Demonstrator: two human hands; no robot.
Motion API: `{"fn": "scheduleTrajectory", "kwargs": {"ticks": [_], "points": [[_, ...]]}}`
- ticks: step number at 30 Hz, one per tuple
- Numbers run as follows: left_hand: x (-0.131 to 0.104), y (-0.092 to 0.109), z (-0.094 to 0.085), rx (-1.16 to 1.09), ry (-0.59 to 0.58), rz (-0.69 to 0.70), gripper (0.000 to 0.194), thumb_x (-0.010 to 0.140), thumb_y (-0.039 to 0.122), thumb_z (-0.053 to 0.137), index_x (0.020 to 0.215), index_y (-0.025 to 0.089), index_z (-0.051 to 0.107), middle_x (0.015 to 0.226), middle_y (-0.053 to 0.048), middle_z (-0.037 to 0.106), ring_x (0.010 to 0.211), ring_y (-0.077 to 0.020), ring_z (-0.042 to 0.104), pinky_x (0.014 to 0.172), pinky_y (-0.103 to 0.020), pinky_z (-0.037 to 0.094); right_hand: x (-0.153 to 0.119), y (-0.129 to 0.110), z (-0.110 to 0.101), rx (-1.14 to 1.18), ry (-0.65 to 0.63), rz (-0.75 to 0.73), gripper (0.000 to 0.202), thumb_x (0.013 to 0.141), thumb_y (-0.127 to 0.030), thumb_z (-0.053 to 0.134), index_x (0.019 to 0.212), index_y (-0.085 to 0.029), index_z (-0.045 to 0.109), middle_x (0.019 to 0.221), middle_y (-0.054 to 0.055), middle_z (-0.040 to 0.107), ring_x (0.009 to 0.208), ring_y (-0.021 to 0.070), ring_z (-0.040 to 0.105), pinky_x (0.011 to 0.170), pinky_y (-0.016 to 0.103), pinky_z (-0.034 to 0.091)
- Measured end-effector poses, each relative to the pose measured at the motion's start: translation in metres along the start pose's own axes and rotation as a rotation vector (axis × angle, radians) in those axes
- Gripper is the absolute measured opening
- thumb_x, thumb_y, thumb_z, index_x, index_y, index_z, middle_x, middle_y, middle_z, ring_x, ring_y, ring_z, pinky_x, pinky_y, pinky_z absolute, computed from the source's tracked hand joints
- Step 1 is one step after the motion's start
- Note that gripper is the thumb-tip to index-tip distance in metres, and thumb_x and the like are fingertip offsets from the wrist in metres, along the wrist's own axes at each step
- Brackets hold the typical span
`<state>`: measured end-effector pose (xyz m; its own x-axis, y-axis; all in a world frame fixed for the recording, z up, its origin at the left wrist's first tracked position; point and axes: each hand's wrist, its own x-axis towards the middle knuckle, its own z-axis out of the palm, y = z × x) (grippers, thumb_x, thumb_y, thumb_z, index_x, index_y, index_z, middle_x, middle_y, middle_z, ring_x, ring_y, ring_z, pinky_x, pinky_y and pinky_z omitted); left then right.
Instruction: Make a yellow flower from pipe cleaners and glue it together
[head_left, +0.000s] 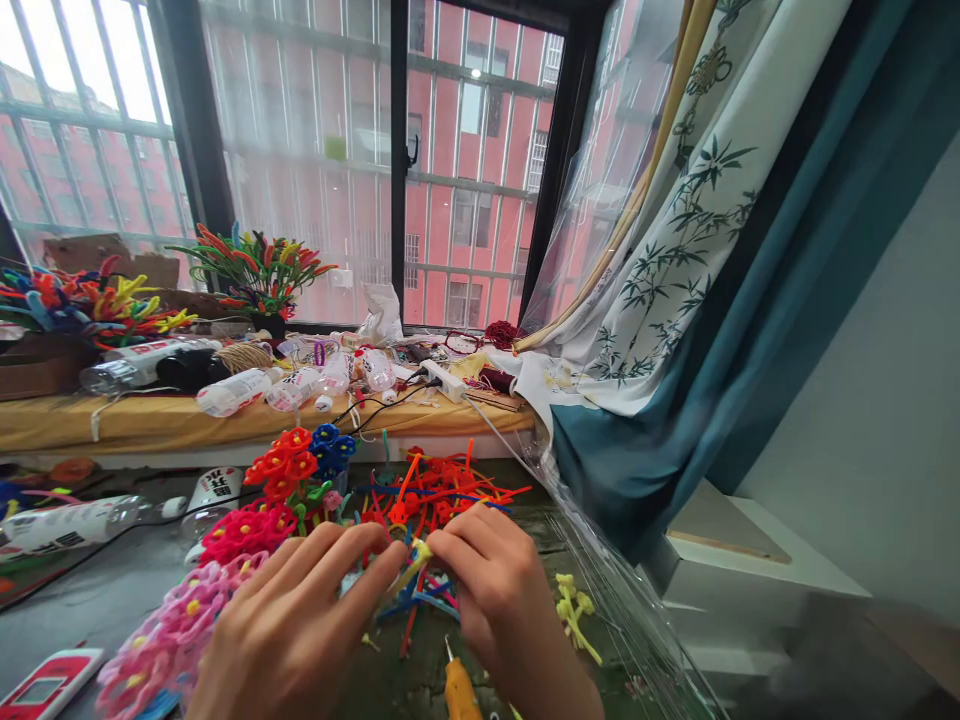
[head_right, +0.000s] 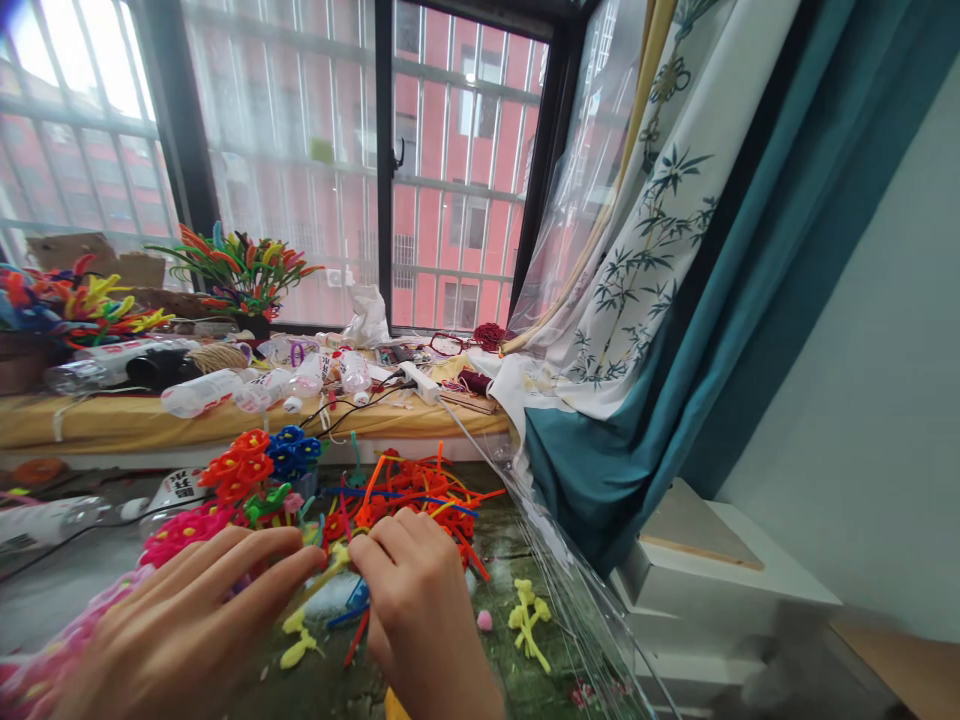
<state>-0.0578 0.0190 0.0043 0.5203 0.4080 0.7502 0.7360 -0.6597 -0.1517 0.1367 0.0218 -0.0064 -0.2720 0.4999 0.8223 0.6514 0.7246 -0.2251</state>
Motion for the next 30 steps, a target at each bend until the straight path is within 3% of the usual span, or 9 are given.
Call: {"fn": "scheduleTrajectory", "kwargs": {"ticks": [3, 8, 14, 22, 26, 30], "points": [[-0.002, -0.004, -0.001, 0.009, 0.017, 0.027, 0.035, 0.102, 0.017, 0.032, 0.120, 0.025, 0.062, 0.112, -0.006, 0.069, 0.100, -0.0238, 0.063, 0.087, -0.040, 0.044, -0.001, 0.000, -0.003, 0.002, 0.014, 0.023, 0.024, 0.087, -0.002, 0.046, 0.083, -0.018, 0.063, 0.075, 0.005, 0.064, 0.070, 0.0203, 0.056, 0.062, 0.030, 0.038], [0.009, -0.002, -0.004, -0.030, 0.053, 0.111, 0.026, 0.099, 0.026, 0.052, 0.121, 0.020, 0.063, 0.111, -0.006, 0.071, 0.097, -0.0217, 0.064, 0.086, -0.034, 0.045, 0.001, -0.002, -0.006, 0.008, 0.000, 0.055, 0.024, 0.083, -0.001, 0.045, 0.075, -0.018, 0.060, 0.071, 0.005, 0.061, 0.066, 0.0193, 0.054, 0.059, 0.030, 0.033], [0.017, 0.010, -0.003, 0.017, 0.062, 0.173, 0.023, 0.100, 0.023, 0.048, 0.113, 0.018, 0.067, 0.106, -0.005, 0.074, 0.092, -0.0223, 0.067, 0.083, -0.035, 0.048, 0.000, -0.002, -0.004, -0.029, -0.037, 0.055, 0.026, 0.090, -0.006, 0.044, 0.070, -0.018, 0.056, 0.068, 0.004, 0.060, 0.064, 0.0185, 0.052, 0.057, 0.031, 0.030], [0.008, 0.011, 0.003, 0.003, 0.028, 0.140, 0.033, 0.101, 0.010, 0.036, 0.117, 0.018, 0.063, 0.108, -0.008, 0.073, 0.100, -0.0239, 0.064, 0.090, -0.038, 0.043, -0.003, 0.000, -0.005, 0.010, -0.054, 0.066, 0.026, 0.083, -0.002, 0.044, 0.068, -0.019, 0.055, 0.065, 0.003, 0.057, 0.063, 0.0177, 0.052, 0.056, 0.030, 0.030], [0.015, 0.010, 0.006, -0.138, 0.088, 0.116, 0.030, 0.104, 0.020, 0.036, 0.103, 0.021, 0.066, 0.095, -0.002, 0.074, 0.082, -0.0171, 0.064, 0.077, -0.031, 0.043, -0.004, 0.002, -0.007, 0.084, -0.065, 0.060, 0.024, 0.079, -0.001, 0.046, 0.069, -0.020, 0.058, 0.064, 0.002, 0.058, 0.062, 0.0170, 0.052, 0.056, 0.029, 0.032], [0.020, 0.008, 0.006, -0.350, 0.004, -0.017, 0.019, 0.100, 0.028, 0.052, 0.091, 0.026, 0.068, 0.080, 0.005, 0.072, 0.067, -0.0123, 0.061, 0.063, -0.027, 0.040, -0.002, 0.002, -0.005, 0.125, -0.067, 0.025, 0.024, 0.083, -0.004, 0.047, 0.070, -0.019, 0.060, 0.063, 0.001, 0.060, 0.060, 0.0166, 0.051, 0.056, 0.030, 0.033]]}}
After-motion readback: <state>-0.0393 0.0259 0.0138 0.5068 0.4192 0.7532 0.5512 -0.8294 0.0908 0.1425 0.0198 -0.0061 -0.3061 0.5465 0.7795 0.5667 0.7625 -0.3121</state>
